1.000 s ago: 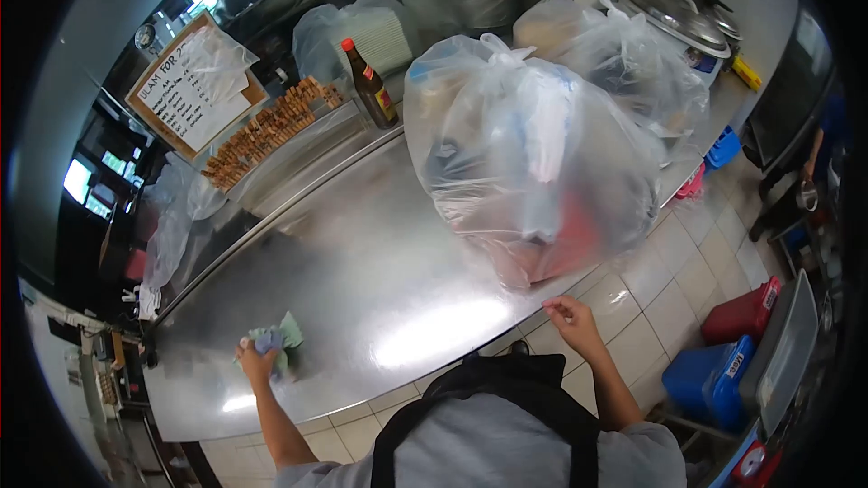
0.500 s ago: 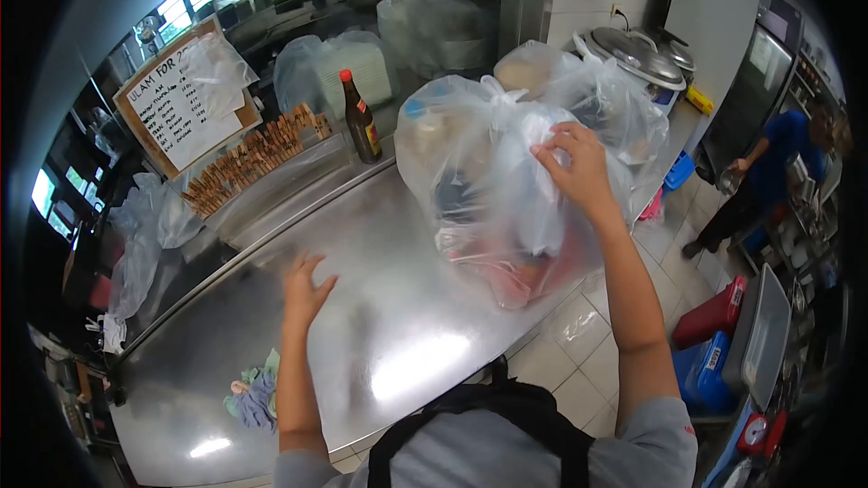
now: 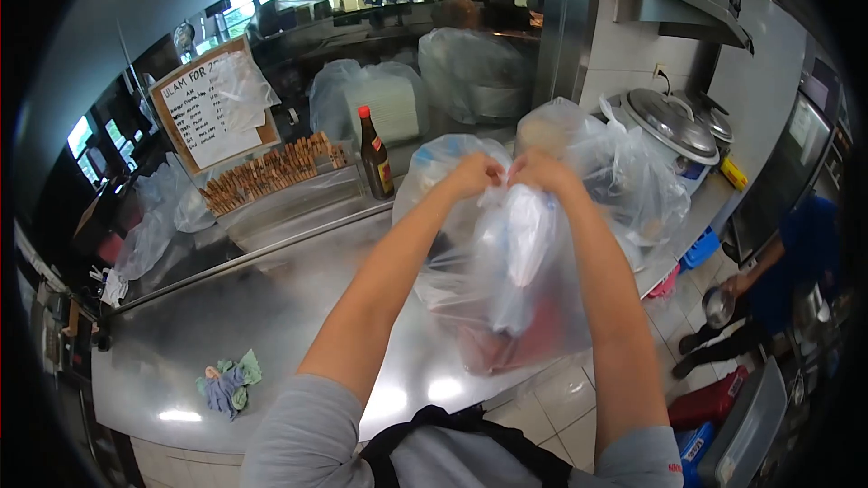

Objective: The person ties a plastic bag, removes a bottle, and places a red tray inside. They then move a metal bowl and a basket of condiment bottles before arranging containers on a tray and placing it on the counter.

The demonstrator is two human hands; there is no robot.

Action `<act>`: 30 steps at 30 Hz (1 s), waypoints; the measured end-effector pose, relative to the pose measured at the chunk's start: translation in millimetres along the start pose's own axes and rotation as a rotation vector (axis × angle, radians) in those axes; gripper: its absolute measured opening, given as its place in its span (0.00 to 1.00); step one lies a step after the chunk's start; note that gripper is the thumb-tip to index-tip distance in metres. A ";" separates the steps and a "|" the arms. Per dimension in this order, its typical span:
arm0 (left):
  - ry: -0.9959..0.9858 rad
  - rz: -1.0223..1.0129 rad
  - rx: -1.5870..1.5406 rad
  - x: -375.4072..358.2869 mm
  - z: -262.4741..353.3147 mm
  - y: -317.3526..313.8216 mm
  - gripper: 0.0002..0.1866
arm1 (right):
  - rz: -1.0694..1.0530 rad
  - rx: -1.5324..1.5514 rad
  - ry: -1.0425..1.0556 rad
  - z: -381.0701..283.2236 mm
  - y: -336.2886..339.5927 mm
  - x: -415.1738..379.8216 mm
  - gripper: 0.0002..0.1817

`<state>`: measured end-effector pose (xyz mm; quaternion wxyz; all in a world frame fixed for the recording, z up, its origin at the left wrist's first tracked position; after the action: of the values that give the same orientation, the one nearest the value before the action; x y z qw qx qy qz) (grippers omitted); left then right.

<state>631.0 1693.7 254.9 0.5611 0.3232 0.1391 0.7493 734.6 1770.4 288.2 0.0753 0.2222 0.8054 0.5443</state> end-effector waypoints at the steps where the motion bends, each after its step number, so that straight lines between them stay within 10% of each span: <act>1: 0.005 -0.107 -0.058 0.2 0.7 -10.9 0.10 | -0.045 0.014 -0.016 7.4 -11.0 5.7 0.13; 14: -0.108 -0.185 0.309 -9.7 26.6 6.9 0.09 | -0.044 0.316 0.213 -2.4 -27.0 15.9 0.16; 30: -0.065 0.526 -0.382 9.1 -29.4 58.3 0.13 | 0.370 0.535 0.310 6.0 -2.5 4.2 0.09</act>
<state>566.9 1687.4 269.1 0.4027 0.2605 -0.1104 0.8705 732.3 1776.5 284.1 -0.2084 0.2910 0.8673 0.3460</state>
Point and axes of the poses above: each hand's wrist, its own x-axis towards the middle knuckle, its own y-axis out of the back of the hand, z = x × y, the point moved 6 cm from there along x, towards the middle knuckle, and after that the axes turned 8 degrees about -x, right-handed, at the moved point
